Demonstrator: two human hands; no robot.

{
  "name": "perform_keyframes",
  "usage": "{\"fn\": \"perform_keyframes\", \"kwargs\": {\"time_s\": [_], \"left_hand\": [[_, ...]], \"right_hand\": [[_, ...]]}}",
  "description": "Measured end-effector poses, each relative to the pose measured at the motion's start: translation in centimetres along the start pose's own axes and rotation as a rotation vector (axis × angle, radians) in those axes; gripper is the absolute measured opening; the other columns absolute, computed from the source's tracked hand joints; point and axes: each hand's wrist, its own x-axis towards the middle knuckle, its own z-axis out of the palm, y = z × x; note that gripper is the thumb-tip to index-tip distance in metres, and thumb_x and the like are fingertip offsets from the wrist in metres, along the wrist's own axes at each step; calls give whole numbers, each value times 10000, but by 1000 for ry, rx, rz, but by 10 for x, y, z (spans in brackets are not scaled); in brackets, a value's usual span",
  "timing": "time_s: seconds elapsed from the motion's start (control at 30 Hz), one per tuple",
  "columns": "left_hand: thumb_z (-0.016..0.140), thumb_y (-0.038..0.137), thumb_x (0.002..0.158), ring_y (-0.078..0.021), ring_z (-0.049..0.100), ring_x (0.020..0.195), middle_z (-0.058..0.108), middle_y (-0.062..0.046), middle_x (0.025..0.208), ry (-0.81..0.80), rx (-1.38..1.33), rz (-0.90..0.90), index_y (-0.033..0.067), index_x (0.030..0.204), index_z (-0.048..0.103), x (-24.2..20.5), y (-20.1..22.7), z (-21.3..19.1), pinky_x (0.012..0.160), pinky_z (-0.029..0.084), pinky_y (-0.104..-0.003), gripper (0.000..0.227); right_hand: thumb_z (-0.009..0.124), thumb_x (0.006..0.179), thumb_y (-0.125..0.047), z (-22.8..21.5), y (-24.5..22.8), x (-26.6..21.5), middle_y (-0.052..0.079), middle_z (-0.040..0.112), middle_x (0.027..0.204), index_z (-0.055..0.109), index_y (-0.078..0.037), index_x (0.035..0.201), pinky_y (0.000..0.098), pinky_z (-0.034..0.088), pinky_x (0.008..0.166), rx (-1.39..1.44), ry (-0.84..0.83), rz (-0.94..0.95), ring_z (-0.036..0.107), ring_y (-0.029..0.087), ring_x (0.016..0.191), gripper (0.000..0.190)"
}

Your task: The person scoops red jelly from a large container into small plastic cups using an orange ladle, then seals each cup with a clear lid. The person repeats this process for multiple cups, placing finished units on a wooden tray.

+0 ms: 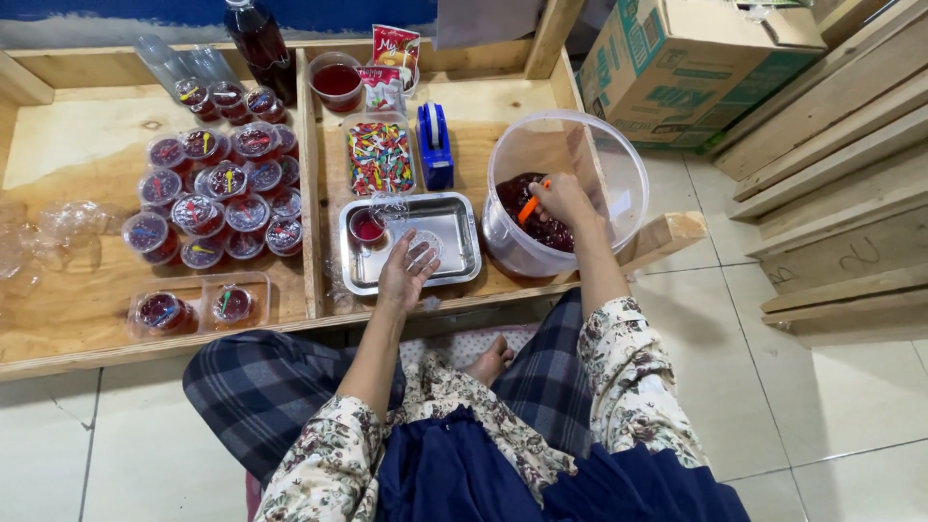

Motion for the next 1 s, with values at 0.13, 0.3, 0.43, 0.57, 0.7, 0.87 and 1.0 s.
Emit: {"fn": "perform_keyframes", "kwargs": {"time_s": [0.13, 0.3, 0.43, 0.57, 0.7, 0.87, 1.0], "left_hand": [[559, 346, 1028, -341, 628, 1159, 562, -186, 1229, 1, 8, -1, 219, 1418, 586, -6, 4, 3, 1029, 549, -524, 411], [555, 339, 1031, -340, 640, 1143, 578, -178, 1208, 10, 5, 7, 215, 1403, 597, -6, 5, 0, 1013, 558, -521, 395], [561, 346, 1027, -330, 648, 1127, 586, -171, 1199, 4, 16, 3, 217, 1404, 595, -5, 3, 1, 1006, 564, -516, 400], [577, 345, 1020, -326, 653, 1126, 595, -168, 1203, 4, 7, -3, 221, 1399, 603, -2, 2, 4, 1007, 563, -516, 400], [579, 351, 1022, -329, 659, 1115, 603, -169, 1198, 10, 8, -19, 225, 1391, 609, 2, -2, 4, 997, 571, -517, 392], [561, 347, 1029, -326, 654, 1123, 593, -172, 1210, 12, 21, -29, 213, 1408, 595, 4, -5, 10, 999, 571, -510, 403], [550, 334, 1035, -318, 659, 1111, 598, -162, 1195, 7, 28, -43, 213, 1403, 600, 13, -8, 14, 989, 581, -500, 391]], "right_hand": [[593, 897, -231, 9, 11, 15, 134, 688, 548, 727, -8, 781, 296, 591, 499, 56, 0, 97, 698, 205, 460, 285], [605, 853, -284, 25, 79, 72, 236, 733, 820, 759, 2, 960, 583, 592, 693, -230, 238, 206, 738, 405, 853, 342], [520, 929, -306, 14, 54, 39, 232, 747, 910, 764, -21, 987, 543, 590, 758, -327, 297, 175, 727, 422, 941, 379], [614, 936, -359, 10, 45, 35, 255, 736, 1001, 772, -37, 1018, 535, 572, 843, -243, 228, 76, 688, 441, 1040, 368], [596, 972, -312, 1, -9, -10, 375, 699, 996, 747, 99, 1010, 604, 510, 923, -216, 151, -64, 649, 531, 1059, 440], [596, 934, -360, -3, -22, -13, 222, 707, 673, 737, 41, 856, 480, 556, 776, -98, 59, -17, 714, 378, 830, 432], [583, 878, -242, 2, 0, 6, 173, 677, 540, 701, -5, 652, 330, 573, 452, 77, -8, 50, 666, 232, 408, 348]]}}
